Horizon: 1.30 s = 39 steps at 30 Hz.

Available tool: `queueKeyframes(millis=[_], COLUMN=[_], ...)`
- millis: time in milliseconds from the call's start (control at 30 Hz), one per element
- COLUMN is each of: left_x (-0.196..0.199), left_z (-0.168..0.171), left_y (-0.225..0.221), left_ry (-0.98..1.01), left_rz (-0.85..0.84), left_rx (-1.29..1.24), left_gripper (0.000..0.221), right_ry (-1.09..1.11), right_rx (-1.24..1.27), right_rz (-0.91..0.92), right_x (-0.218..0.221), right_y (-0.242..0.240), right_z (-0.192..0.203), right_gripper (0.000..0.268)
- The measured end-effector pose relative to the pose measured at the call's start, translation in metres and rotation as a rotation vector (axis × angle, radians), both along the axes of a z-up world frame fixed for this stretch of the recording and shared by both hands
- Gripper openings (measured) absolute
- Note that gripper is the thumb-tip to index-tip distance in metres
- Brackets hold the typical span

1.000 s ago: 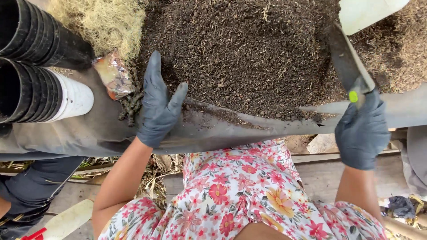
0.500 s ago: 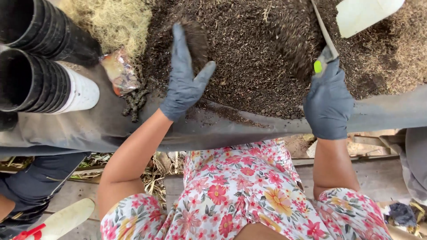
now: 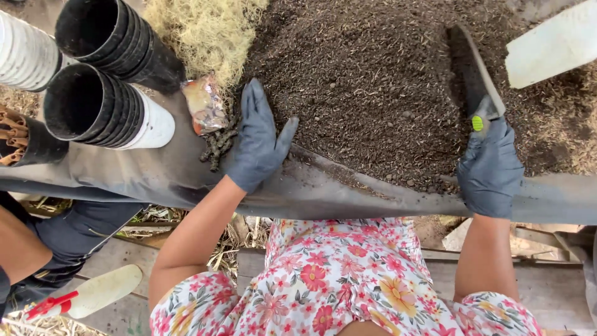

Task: Mixing soil on a table using hands and a hand trowel

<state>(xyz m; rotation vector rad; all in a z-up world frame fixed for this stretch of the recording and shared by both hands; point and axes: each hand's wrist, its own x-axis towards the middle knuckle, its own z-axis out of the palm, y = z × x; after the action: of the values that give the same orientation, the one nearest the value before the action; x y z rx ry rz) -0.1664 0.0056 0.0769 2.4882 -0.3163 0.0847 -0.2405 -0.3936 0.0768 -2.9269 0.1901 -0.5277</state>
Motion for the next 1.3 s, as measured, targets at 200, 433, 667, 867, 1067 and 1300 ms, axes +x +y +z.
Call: queueKeyframes(millis=[200, 433, 667, 867, 1067, 1300], left_x=[0.062, 0.098, 0.106, 0.191, 0.201, 0.217], left_z=[-0.026, -0.065, 0.003, -0.024, -0.008, -0.027], left_y=[-0.044, -0.072, -0.065, 0.004, 0.055, 0.076], left_ry=[0.053, -0.289, -0.153, -0.471, -0.328, -0.425], left_rz=[0.155, -0.009, -0.395, 0.152, -0.044, 0.048], left_rx=[-0.240, -0.479, -0.584, -0.261, 0.534, 0.529], left_gripper=[0.095, 0.094, 0.083, 0.035, 0.048, 0.053], right_ry=[-0.053, -0.017, -0.095, -0.039, -0.022, -0.067], right_rx=[0.102, 0.425, -0.020, -0.054, 0.107, 0.265], right_rz=[0.089, -0.101, 0.063, 0.039, 0.010, -0.032], right_x=[-0.001, -0.002, -0.002, -0.003, 0.000, 0.001], right_y=[0.005, 0.010, -0.005, -0.001, 0.002, 0.008], right_z=[-0.005, -0.015, -0.029, -0.022, -0.020, -0.019], right_gripper=[0.031, 0.037, 0.042, 0.044, 0.038, 0.030])
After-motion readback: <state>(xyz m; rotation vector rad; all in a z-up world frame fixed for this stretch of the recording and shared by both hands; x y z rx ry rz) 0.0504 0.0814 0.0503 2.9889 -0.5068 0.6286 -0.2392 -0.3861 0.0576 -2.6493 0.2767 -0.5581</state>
